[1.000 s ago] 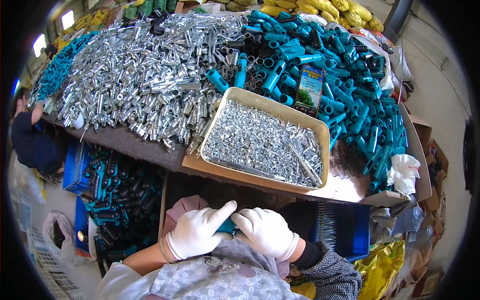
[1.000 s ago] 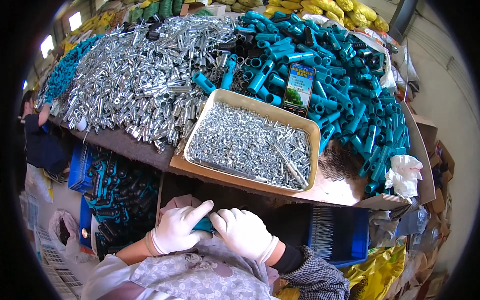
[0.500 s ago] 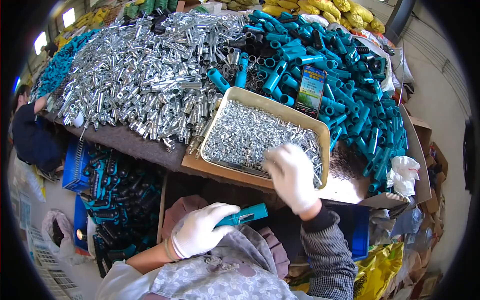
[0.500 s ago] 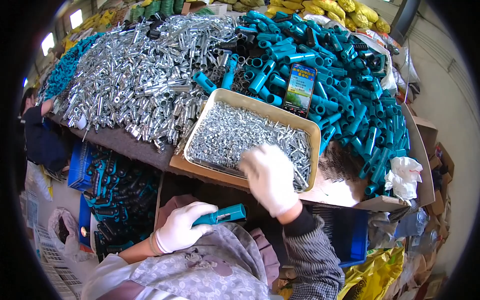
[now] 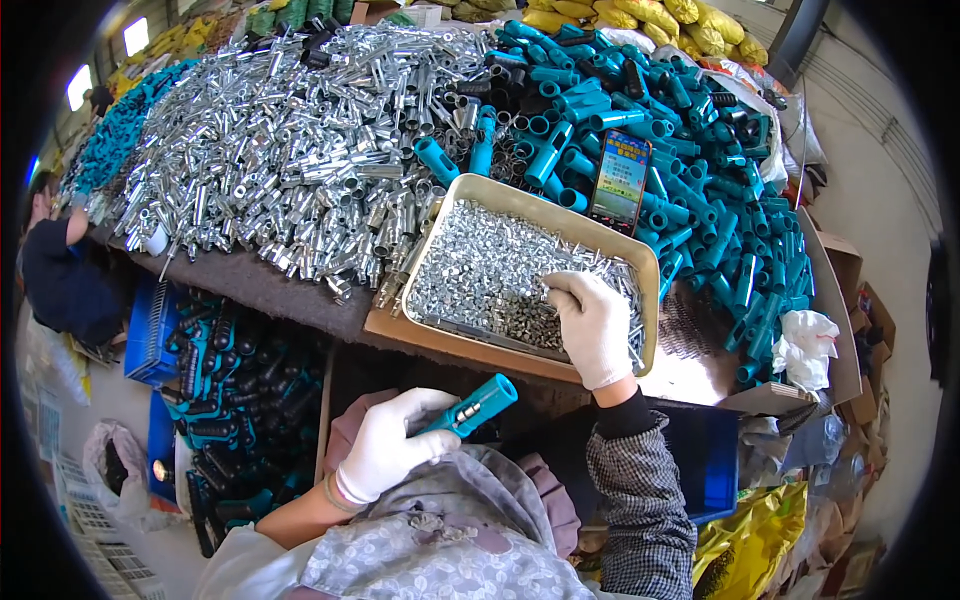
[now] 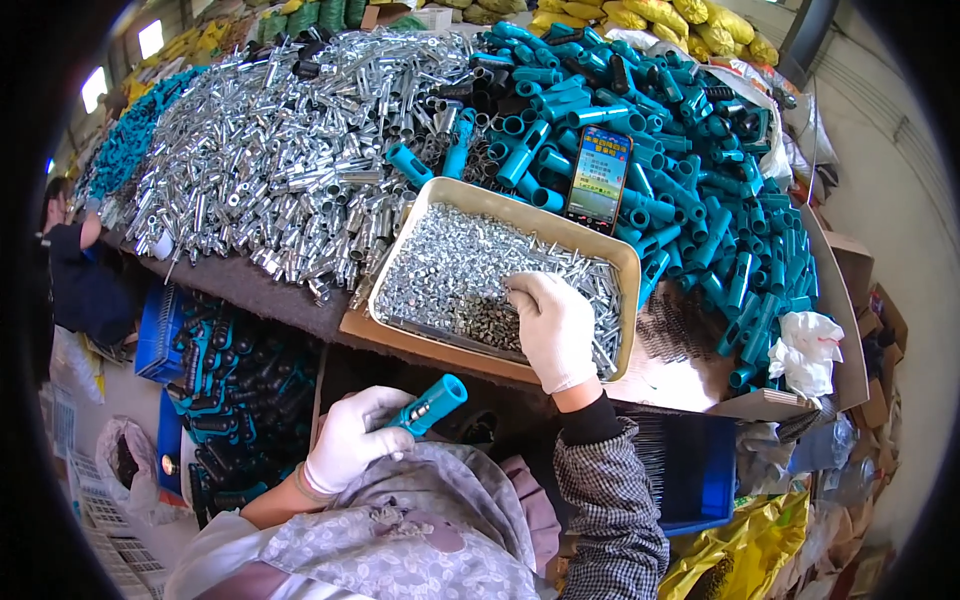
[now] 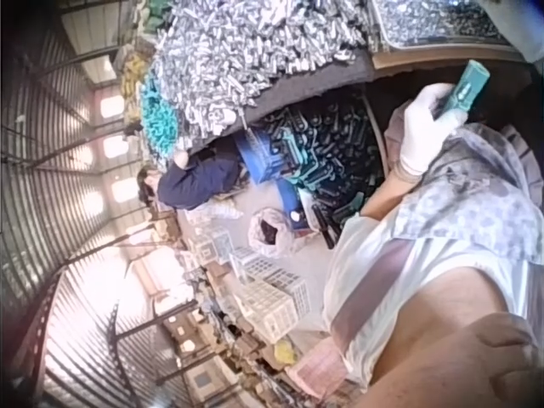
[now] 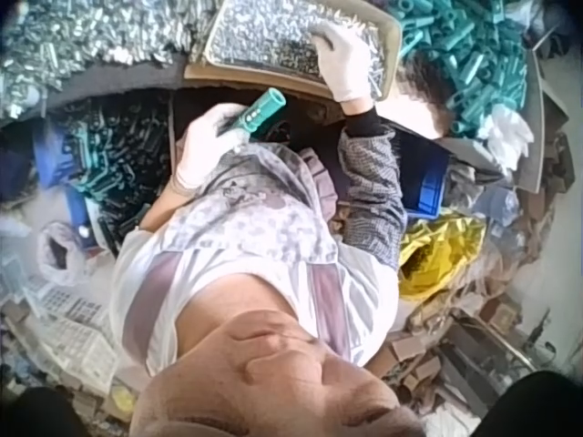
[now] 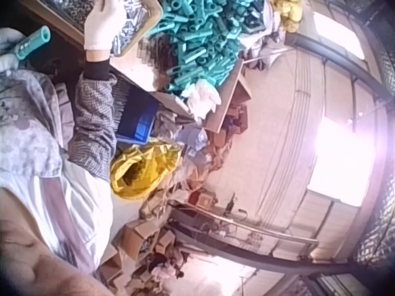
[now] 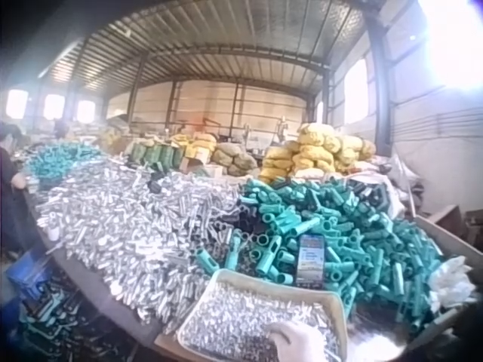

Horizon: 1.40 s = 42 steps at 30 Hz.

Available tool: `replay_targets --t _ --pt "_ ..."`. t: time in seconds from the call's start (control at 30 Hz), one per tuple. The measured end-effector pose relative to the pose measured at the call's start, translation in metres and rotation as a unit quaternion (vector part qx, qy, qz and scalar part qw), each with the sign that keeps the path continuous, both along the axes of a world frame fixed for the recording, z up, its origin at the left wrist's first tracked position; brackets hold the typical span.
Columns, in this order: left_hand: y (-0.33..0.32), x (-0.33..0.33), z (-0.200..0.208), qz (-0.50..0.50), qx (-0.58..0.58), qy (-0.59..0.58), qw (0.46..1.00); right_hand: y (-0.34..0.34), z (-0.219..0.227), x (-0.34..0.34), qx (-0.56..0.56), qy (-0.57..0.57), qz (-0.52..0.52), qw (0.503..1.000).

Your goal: Manual assembly of metal and plastic hardware components at a manufacturing workbench.

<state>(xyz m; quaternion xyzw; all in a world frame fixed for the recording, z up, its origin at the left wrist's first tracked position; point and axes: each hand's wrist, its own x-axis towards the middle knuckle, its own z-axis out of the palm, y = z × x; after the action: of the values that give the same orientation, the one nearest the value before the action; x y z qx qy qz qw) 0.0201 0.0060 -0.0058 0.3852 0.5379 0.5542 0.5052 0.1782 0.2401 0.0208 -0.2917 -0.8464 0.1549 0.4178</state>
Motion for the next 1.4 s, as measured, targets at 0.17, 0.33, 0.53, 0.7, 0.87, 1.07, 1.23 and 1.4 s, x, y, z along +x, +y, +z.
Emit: replay_targets --t 0.17,0.33,0.53,0.7,0.87,1.07,1.23,1.4 --pt "0.007 -0.001 0.008 0.012 -0.027 -0.132 0.991 -0.010 0.009 0.006 -0.083 0.024 -0.048 0.995" --pt "0.008 -0.002 0.007 0.036 -0.018 -0.175 0.984 -0.043 0.022 0.007 -0.094 0.076 -0.003 0.993" --pt "0.011 0.010 -0.005 0.033 0.018 -0.208 0.977 -0.123 -0.020 -0.010 -0.282 0.185 0.140 0.931" --pt "0.009 0.015 -0.002 0.046 0.003 -0.180 0.983 -0.137 -0.029 -0.008 -0.517 0.294 0.143 0.791" --pt "0.008 0.011 0.004 0.017 0.012 -0.004 1.000 -0.134 -0.034 0.002 -0.638 0.336 0.182 0.668" --pt "0.006 0.015 0.020 -0.038 0.003 0.109 0.993 -0.127 -0.013 0.004 -0.517 0.116 0.132 0.838" --pt "0.007 0.019 0.007 -0.058 -0.006 -0.214 0.975 -0.126 0.008 0.006 -0.521 0.071 0.113 0.843" --pt "0.010 0.026 0.010 -0.001 0.063 0.029 0.998 -0.133 -0.007 -0.004 -0.441 0.144 0.094 0.881"
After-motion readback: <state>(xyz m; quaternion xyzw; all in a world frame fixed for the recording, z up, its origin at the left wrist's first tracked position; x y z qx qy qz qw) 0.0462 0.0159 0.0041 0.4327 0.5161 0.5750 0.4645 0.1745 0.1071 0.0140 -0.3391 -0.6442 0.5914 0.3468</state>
